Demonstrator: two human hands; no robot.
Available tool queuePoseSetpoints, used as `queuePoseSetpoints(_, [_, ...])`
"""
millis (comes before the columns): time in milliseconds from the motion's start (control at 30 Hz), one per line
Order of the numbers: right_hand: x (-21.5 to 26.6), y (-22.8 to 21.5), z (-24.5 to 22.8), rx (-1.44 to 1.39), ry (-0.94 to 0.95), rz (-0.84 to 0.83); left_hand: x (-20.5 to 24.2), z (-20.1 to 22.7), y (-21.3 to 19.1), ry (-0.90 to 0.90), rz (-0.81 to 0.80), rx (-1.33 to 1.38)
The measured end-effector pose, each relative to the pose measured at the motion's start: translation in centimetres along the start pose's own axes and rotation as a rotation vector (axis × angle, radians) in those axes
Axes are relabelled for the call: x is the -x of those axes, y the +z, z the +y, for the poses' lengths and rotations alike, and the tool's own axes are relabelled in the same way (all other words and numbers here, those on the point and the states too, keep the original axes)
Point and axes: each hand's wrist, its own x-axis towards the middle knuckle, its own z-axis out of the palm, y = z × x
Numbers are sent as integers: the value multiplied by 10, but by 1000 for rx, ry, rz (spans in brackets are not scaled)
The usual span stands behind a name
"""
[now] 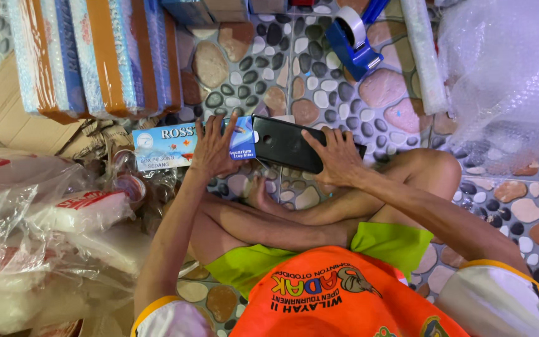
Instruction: The person sits on the floor and packs a black rectangular object into a cardboard box. They wrap the box in bubble wrap and secure it with tape. The person repeats this process for a second box.
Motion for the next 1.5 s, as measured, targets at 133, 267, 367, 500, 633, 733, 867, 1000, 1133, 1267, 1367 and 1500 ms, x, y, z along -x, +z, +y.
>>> queuePoseSetpoints(133, [7,-34,16,51,-223,105,8,15,-6,185,13,13])
queuePoseSetpoints(267, [0,-114,22,230,-338,161,0,53,-23,296,96,3])
queuePoseSetpoints(367, [-2,-193,2,272,-326,64,-21,92,-40,233,289,168])
queuePoseSetpoints(500, [1,-286,-30,603,-370,93,-56,152,-87,216,553,381])
queuePoseSetpoints(633, [26,-363,-62,307,-234,212,-69,192,-110,-71,550,649])
queuePoseSetpoints(733, [44,-344,-62,187,-1,425,-65,212,-64,-37,865,663])
queuePoseSetpoints(867, [25,-263,-80,170,49,475,-64,220,-11,-140,941,604])
queuePoseSetpoints(1000, [7,-166,-99,193,-57,222,-50,199,83,-173,1113,389])
queuePoseSetpoints(1133, [-12,-158,-98,90,-133,-47,-31,222,-11,-591,877,164])
queuePoseSetpoints(1267, [25,-168,-101,-188,-296,527,-5,229,-42,-637,780,483])
queuePoseSetpoints(1367, [56,-148,-76,-450,83,1091,5,222,-15,-371,923,707])
queuePoseSetpoints(1500, [46,-78,-40,-1211,293,729,14,228,-39,-287,968,698])
